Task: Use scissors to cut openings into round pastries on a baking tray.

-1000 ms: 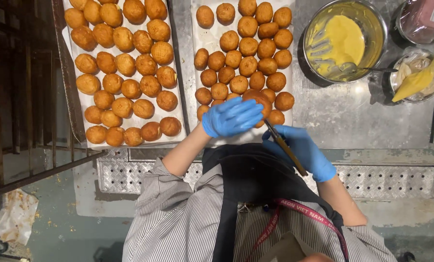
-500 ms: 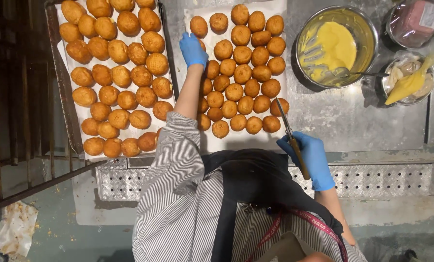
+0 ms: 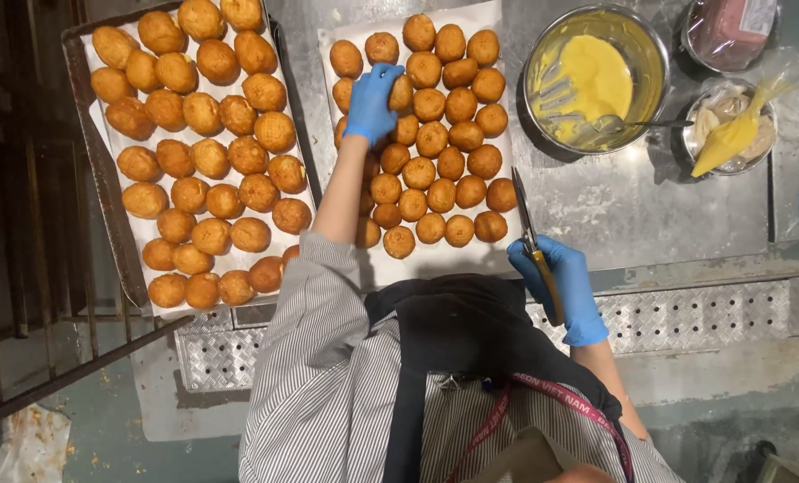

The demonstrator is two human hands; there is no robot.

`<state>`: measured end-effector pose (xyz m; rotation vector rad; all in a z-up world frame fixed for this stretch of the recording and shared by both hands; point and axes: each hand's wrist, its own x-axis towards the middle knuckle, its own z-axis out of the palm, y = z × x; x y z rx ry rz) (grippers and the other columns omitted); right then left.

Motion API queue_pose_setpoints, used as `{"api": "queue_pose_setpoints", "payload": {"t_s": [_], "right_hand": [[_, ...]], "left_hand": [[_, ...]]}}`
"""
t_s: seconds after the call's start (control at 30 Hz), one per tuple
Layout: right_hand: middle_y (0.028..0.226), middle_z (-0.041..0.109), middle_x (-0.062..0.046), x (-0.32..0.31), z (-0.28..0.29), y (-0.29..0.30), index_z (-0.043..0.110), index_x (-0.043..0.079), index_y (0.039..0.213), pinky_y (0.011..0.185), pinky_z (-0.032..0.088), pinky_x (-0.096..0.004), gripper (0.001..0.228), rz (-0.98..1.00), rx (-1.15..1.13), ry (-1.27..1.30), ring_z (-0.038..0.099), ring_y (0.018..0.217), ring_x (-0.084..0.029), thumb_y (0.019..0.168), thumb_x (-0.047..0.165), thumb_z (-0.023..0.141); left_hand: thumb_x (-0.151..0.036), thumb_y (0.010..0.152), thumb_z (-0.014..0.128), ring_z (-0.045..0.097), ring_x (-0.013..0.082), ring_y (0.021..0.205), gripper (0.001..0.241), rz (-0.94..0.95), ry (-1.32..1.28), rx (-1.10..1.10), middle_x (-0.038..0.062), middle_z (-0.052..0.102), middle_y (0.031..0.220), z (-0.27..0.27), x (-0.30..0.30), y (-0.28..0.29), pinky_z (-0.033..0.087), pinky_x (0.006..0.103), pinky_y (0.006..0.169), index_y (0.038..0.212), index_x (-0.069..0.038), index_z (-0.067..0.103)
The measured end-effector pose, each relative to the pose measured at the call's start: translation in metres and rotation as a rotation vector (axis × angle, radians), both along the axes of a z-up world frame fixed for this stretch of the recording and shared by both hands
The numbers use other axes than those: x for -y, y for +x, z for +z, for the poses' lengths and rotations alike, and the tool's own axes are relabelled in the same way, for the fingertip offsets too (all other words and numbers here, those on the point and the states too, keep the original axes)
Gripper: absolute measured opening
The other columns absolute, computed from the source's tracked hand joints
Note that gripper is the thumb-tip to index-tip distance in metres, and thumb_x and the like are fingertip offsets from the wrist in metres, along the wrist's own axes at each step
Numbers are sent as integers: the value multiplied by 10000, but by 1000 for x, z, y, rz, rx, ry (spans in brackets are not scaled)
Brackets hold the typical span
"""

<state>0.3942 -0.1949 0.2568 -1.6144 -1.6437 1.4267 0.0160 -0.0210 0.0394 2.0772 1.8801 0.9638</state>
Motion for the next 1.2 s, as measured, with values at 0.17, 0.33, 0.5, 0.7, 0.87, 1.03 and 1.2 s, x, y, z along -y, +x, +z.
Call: {"api": "queue_pose_setpoints", "payload": {"t_s": [0.17,0.33,0.5,0.7,0.87,1.03,1.2], "right_hand": [[770,600,-24,-1,7,-6,709,13,1126,583,404,-227,226,103,-283,-293,510,636,-110,927,51,608],[873,635,-9,-2,33,-22,703,50,1105,699,449,-231,193,335,-235,-193,554,758,-99,927,43,630],[915,681,-2,-3,26,-20,743,93,1103,778,509,-263,235,453,-185,-60,620,821,-113,869,78,739],[617,548,-7,-11,70,-35,696,119,809,589,424,-238,140,332,-241,-44,486,598,-78,915,183,760],[593,506,60,-8,91,-38,677,95,743,588,366,-169,197,257,-253,-37,418,642,-21,897,131,794],[571,494,5,-18,70,-33,674,137,803,610,450,-225,137,375,-133,12,583,676,-89,897,141,773],[532,456,-31,-16,62,-29,648,86,793,564,448,-262,163,372,-93,1,514,616,-97,858,139,788]], "left_hand": [[-35,816,781,551,241,1335,685,-90,117,683,30,488,1462,132,89,63,565,366,1091,1427,-174,504],[14,745,798,514,317,1452,732,-151,251,737,92,472,1539,176,138,83,453,467,1289,1395,-190,529],[46,709,818,518,309,1461,779,-207,351,700,64,472,1543,188,152,86,457,485,1305,1387,-236,560],[-37,794,897,632,373,1287,540,-266,520,613,190,603,1405,193,147,110,514,454,1102,1297,-62,703],[-23,790,879,654,390,1225,492,-267,553,564,195,633,1353,187,150,107,539,480,1056,1256,-58,728],[-21,902,753,664,429,1184,342,-310,678,374,165,679,1299,202,148,111,555,571,1007,1232,-109,748],[-164,996,691,681,336,1173,203,-210,793,90,48,718,1302,191,145,101,504,573,1072,1177,-214,767]]}}
